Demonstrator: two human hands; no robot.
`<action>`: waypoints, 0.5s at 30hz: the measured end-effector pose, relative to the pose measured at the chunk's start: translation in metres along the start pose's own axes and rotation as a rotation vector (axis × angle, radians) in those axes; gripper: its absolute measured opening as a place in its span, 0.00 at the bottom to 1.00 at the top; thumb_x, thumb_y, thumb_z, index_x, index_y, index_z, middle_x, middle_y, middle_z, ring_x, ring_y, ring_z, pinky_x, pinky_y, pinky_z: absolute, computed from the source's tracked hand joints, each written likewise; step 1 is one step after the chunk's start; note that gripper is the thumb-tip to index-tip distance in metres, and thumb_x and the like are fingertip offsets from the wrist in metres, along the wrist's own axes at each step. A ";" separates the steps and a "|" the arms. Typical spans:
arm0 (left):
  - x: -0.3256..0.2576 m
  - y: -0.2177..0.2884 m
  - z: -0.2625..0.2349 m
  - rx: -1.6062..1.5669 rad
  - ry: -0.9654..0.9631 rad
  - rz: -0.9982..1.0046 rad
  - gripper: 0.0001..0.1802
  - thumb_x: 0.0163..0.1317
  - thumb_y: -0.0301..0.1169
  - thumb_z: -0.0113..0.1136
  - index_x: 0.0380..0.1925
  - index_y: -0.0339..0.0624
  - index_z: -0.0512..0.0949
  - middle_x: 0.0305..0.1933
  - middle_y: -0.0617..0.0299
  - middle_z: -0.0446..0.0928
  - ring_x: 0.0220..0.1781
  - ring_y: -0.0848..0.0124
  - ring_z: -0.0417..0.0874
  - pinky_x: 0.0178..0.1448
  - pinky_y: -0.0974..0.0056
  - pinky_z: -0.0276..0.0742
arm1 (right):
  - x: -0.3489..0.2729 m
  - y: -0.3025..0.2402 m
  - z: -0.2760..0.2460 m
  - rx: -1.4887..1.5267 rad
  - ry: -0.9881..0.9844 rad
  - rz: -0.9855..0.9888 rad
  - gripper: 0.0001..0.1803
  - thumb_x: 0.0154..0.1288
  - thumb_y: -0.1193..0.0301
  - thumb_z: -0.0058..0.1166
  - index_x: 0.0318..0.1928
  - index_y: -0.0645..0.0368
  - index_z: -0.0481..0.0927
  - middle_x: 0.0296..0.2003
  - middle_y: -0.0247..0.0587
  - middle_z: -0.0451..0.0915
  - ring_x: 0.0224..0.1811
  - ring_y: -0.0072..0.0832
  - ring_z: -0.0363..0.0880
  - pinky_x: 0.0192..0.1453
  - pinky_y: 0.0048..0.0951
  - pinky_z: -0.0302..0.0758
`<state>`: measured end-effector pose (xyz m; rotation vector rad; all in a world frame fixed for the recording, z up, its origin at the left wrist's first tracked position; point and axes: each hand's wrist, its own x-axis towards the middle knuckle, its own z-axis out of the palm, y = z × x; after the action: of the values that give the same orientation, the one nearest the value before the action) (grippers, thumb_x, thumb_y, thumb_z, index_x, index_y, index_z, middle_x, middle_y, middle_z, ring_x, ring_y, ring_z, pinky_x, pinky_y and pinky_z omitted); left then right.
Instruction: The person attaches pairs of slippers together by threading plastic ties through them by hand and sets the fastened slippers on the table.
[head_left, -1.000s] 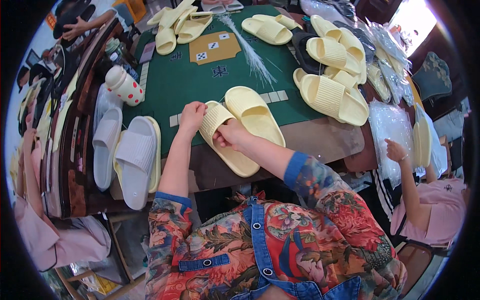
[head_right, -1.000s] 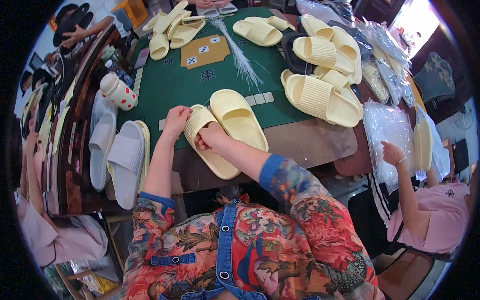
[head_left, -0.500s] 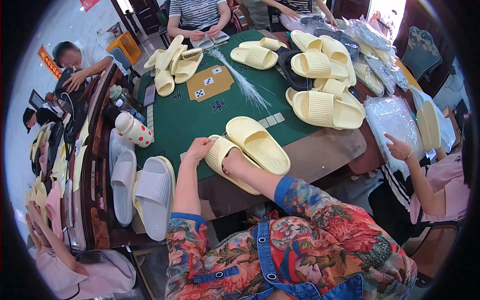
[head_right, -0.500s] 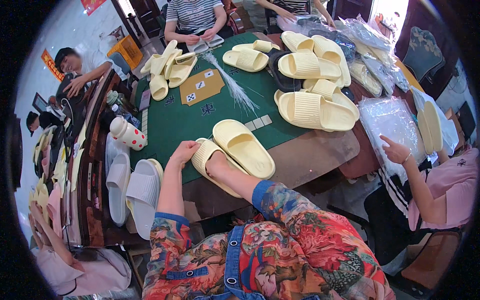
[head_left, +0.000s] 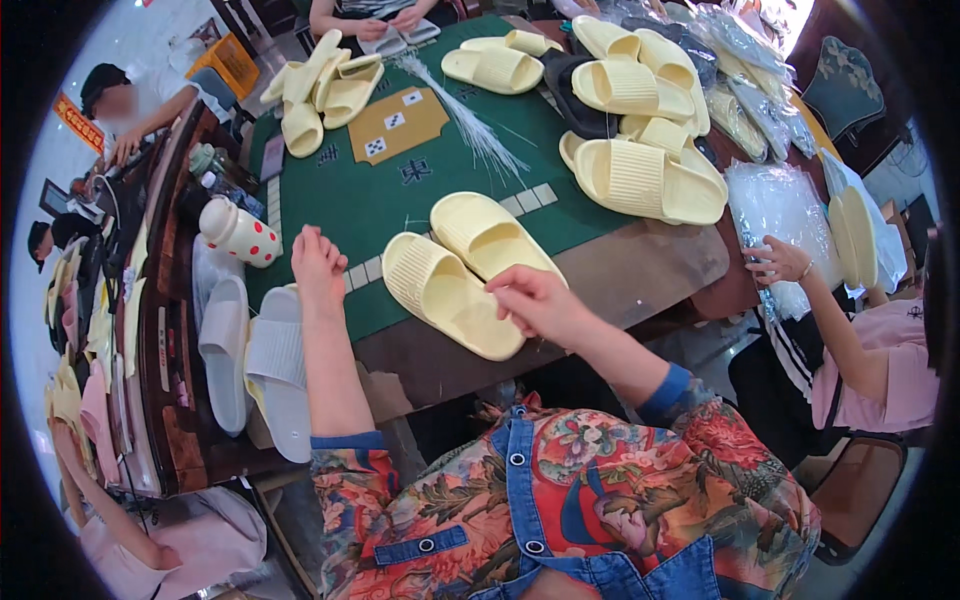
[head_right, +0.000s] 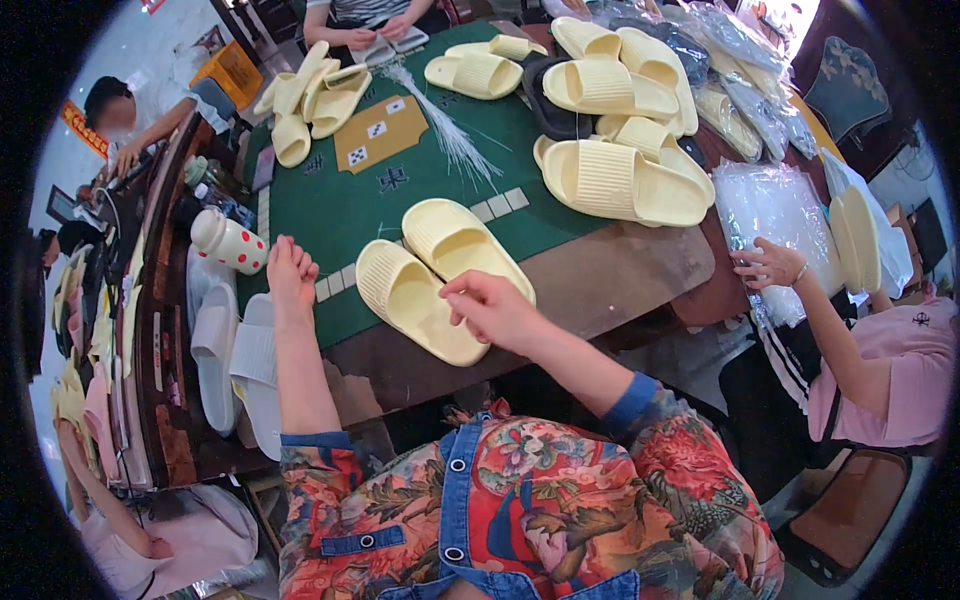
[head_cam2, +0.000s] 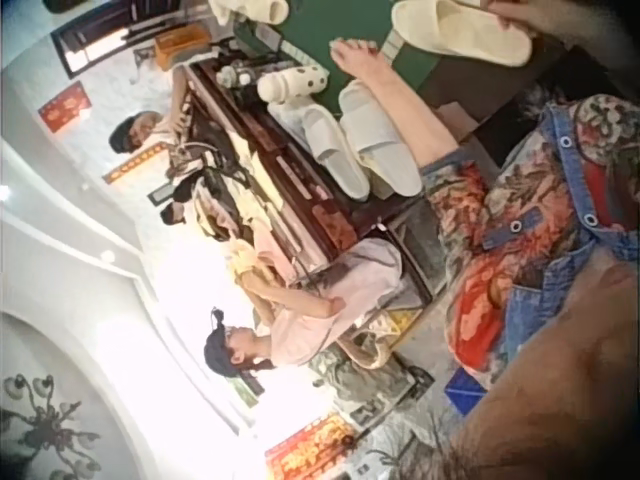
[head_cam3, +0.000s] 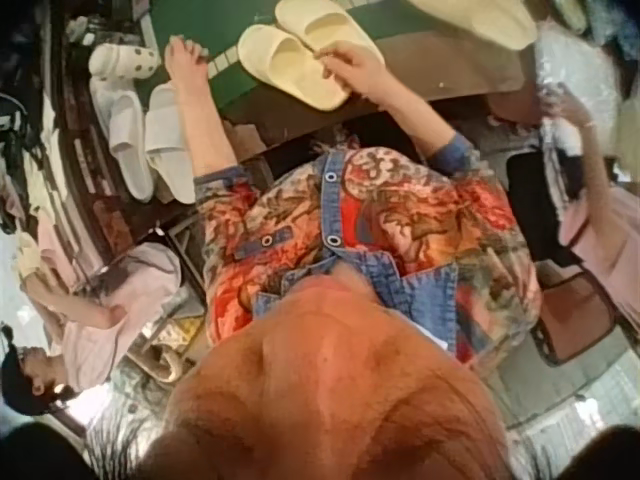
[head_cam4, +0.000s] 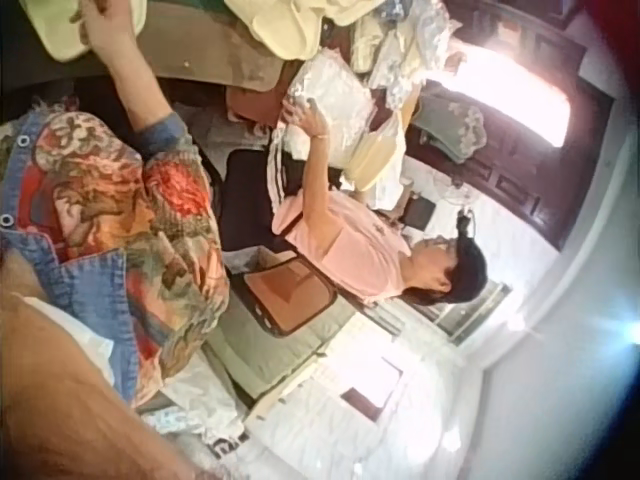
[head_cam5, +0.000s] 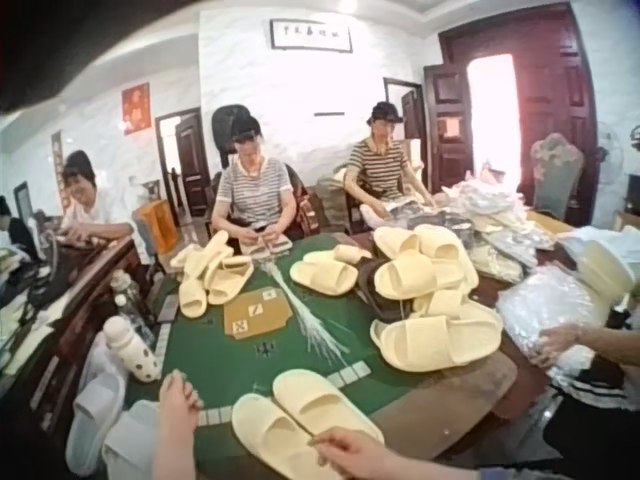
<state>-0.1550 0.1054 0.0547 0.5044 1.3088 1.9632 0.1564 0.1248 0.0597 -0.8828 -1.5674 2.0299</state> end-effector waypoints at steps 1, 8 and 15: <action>-0.004 -0.002 0.009 0.156 -0.022 0.058 0.12 0.65 0.40 0.43 0.31 0.43 0.66 0.15 0.73 0.54 0.15 0.82 0.53 0.20 0.72 0.55 | -0.008 -0.002 -0.009 0.187 -0.025 0.036 0.10 0.63 0.69 0.45 0.42 0.60 0.72 0.27 0.34 0.75 0.17 0.14 0.65 0.19 0.16 0.62; -0.014 -0.067 0.099 1.278 -0.223 0.484 0.11 0.60 0.32 0.45 0.33 0.37 0.73 0.36 0.46 0.73 0.36 0.52 0.77 0.39 0.56 0.72 | -0.007 0.008 -0.029 0.735 -0.156 -0.121 0.29 0.61 0.65 0.48 0.61 0.57 0.56 0.59 0.37 0.62 0.54 0.26 0.67 0.43 0.21 0.69; -0.015 -0.079 0.105 1.563 -0.381 0.385 0.15 0.60 0.34 0.42 0.33 0.38 0.76 0.35 0.47 0.75 0.39 0.51 0.76 0.45 0.53 0.70 | 0.024 0.033 -0.027 0.430 0.194 -0.101 0.11 0.65 0.66 0.43 0.39 0.61 0.74 0.26 0.33 0.76 0.26 0.16 0.72 0.32 0.16 0.70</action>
<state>-0.0484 0.1791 0.0269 1.8026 2.3532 0.5747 0.1596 0.1507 0.0187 -0.7857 -0.9977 2.0286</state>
